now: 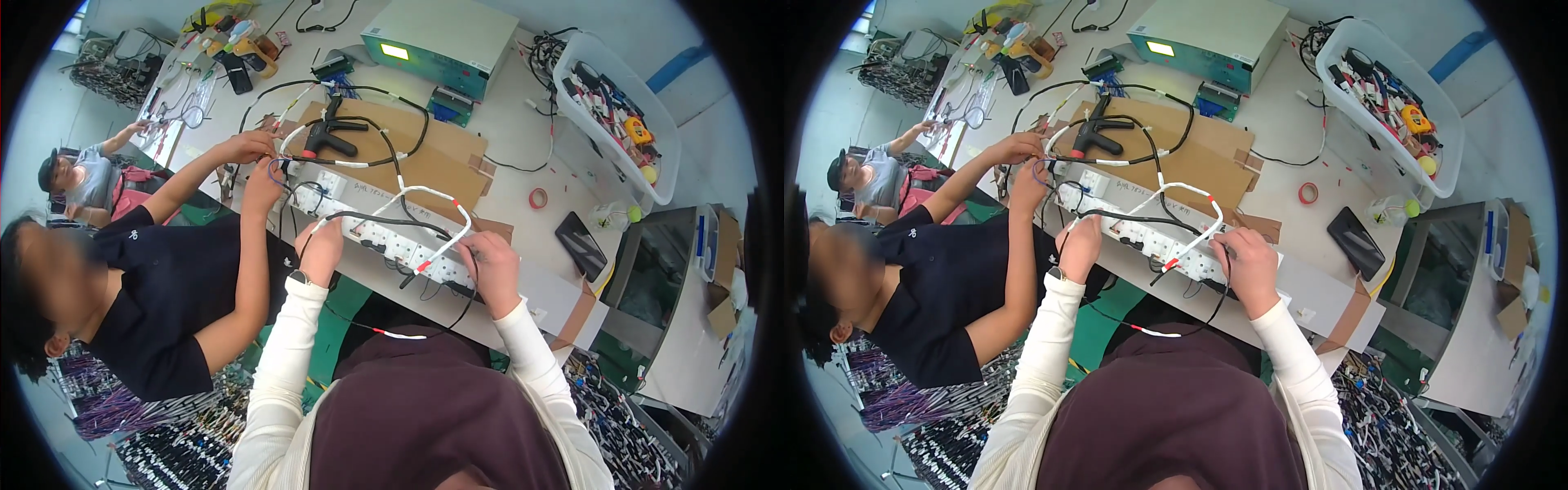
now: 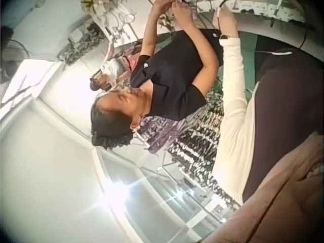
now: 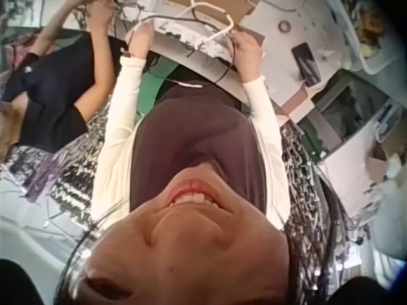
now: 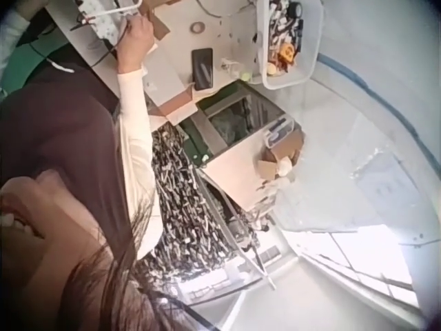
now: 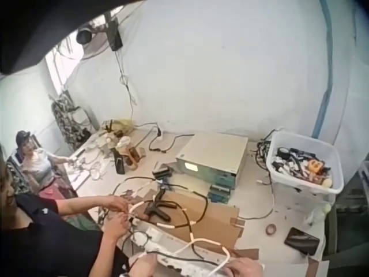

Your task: The person assembles and connects wire harnesses to electronic components by hand at a workbench.

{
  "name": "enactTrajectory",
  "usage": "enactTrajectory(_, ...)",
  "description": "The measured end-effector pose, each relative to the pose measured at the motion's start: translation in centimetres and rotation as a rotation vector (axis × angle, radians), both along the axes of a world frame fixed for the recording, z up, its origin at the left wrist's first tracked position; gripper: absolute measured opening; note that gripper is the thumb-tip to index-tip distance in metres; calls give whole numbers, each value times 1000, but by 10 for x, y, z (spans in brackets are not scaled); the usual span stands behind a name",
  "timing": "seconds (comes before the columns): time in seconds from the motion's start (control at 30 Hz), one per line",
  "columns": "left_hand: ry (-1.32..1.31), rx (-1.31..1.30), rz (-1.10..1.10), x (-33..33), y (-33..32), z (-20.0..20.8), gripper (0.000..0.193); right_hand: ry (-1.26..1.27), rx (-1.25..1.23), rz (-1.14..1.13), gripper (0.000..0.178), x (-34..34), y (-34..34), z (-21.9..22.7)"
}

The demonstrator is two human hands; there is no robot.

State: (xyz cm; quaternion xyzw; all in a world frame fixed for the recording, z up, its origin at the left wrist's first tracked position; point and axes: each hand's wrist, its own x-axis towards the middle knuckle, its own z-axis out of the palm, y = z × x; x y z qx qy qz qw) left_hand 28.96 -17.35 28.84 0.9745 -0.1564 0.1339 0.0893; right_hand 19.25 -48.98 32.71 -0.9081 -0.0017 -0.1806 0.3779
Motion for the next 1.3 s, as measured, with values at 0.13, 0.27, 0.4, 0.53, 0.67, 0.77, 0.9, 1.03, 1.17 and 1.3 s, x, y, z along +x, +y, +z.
enactTrajectory(0.13, 107, -324, 102, 0, 18, -39, 42, -2, -6, -3, 10, -1, 2, 2)
enactTrajectory(0.27, 280, -21, 86, -1, -4, -3, 26, 25, 6, -1, 10, -5, 0, 1)
enactTrajectory(0.4, 448, -567, -5, 6, 42, -80, 21, -17, -6, -15, 11, -4, 5, -2)
enactTrajectory(0.53, 459, -664, 55, 1, 30, -55, 17, -14, -12, -48, 12, -5, 7, -5)
enactTrajectory(0.67, 17, -588, 147, -12, -4, -18, 24, 10, -4, -64, 12, -6, 10, -5)
enactTrajectory(0.77, 22, -619, 148, -11, 1, -11, 32, 24, 9, -78, 12, -7, 13, 0)
enactTrajectory(0.9, 159, -363, 56, -31, 3, -5, 30, 50, 20, -78, 12, -7, 16, -1)
enactTrajectory(1.03, 302, -385, -39, -73, -18, 46, 23, 73, 27, -62, 9, -16, 11, -15)
enactTrajectory(1.17, 119, -630, -192, -92, -7, 75, 18, 71, 57, -32, 10, -9, 8, -6)
enactTrajectory(1.3, 19, -748, 121, -79, 21, 56, 20, 50, 99, -81, 8, -6, 13, -9)
